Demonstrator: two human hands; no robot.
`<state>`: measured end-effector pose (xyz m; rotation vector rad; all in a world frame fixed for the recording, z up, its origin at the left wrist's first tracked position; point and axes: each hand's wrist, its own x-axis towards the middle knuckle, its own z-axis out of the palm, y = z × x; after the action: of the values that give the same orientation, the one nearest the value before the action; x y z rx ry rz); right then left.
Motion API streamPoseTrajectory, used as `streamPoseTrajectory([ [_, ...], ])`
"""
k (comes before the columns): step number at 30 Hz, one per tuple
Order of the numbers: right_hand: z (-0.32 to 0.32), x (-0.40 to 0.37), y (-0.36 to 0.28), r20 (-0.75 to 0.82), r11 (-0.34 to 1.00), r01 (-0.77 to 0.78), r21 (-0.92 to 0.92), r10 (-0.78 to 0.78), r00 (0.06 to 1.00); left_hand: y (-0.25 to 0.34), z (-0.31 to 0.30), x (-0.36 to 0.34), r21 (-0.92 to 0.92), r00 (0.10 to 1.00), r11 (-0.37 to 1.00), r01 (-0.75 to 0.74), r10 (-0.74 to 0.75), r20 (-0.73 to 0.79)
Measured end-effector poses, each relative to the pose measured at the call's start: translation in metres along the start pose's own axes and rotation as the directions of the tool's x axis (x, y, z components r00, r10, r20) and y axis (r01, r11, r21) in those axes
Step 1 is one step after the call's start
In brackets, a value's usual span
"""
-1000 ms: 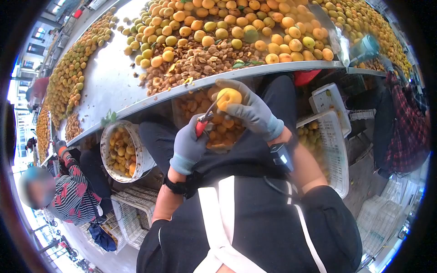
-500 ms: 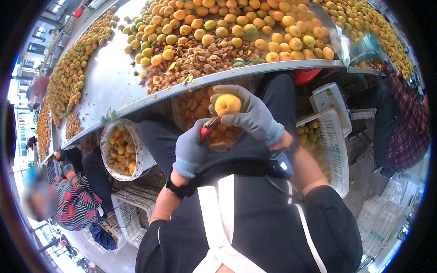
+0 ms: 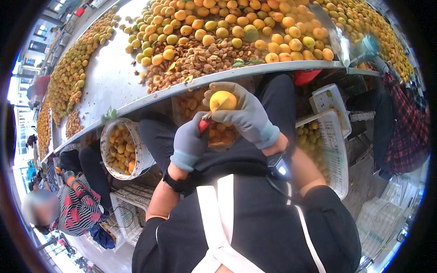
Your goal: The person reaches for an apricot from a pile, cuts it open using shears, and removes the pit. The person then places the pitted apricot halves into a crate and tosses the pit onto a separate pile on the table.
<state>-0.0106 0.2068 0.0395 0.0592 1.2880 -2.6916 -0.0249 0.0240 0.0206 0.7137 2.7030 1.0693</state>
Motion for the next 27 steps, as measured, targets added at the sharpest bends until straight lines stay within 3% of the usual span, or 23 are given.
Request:
streamPoseTrajectory([
  [4,0.004,0.0,0.006,-0.039,0.969,0.122,-0.216,-0.133,0.99,-0.007,0.001,0.003,-0.025,0.999,0.999,-0.035,0.036,0.009],
  [6,-0.002,0.002,0.006,0.066,0.979,-0.004,0.204,-0.009,0.998,-0.007,0.0,0.004,0.025,0.998,0.998,-0.057,0.058,-0.018],
  [9,-0.003,0.005,0.007,0.13,0.95,-0.024,0.312,-0.018,0.991,-0.008,0.0,0.007,0.034,0.995,0.996,-0.085,0.086,-0.046],
  [10,-0.001,0.006,0.008,0.133,0.951,-0.027,0.309,-0.016,0.991,-0.01,0.002,0.009,0.032,0.995,0.996,-0.083,0.085,-0.05],
  [12,0.006,0.004,0.013,0.019,0.99,0.083,0.112,-0.086,0.996,-0.017,0.006,0.009,-0.002,0.997,0.998,-0.065,0.065,-0.031],
  [16,0.007,0.006,0.016,-0.052,0.995,0.099,0.025,-0.098,0.994,-0.021,0.015,0.006,-0.072,0.999,0.997,0.025,-0.022,0.041],
  [18,0.0,0.009,0.015,0.06,0.92,-0.061,0.387,0.04,0.997,-0.015,0.011,0.006,-0.007,1.0,1.0,-0.014,0.014,0.017],
  [19,0.0,0.009,0.016,0.059,0.921,-0.061,0.386,0.041,0.997,-0.015,0.011,0.006,-0.009,1.0,1.0,-0.014,0.014,0.017],
  [22,0.001,0.011,0.016,0.071,0.943,-0.042,0.329,0.02,0.997,-0.017,0.012,0.009,0.016,1.0,1.0,-0.005,0.006,-0.023],
  [23,0.003,0.009,0.017,-0.017,0.997,0.068,0.023,-0.068,0.998,-0.019,0.016,0.007,-0.004,1.0,1.0,0.016,-0.016,-0.017],
  [24,0.003,0.008,0.017,-0.073,0.944,0.151,-0.294,-0.18,0.981,-0.02,0.018,0.008,-0.023,0.999,0.999,0.035,-0.036,-0.012],
  [25,0.002,0.01,0.017,-0.072,0.943,0.154,-0.295,-0.182,0.981,-0.018,0.017,0.009,-0.022,0.999,0.999,0.033,-0.034,-0.013],
  [27,-0.002,0.013,0.019,0.025,0.988,0.062,0.144,-0.066,0.997,-0.014,0.016,0.007,0.015,0.998,0.998,0.064,-0.064,-0.019],
])
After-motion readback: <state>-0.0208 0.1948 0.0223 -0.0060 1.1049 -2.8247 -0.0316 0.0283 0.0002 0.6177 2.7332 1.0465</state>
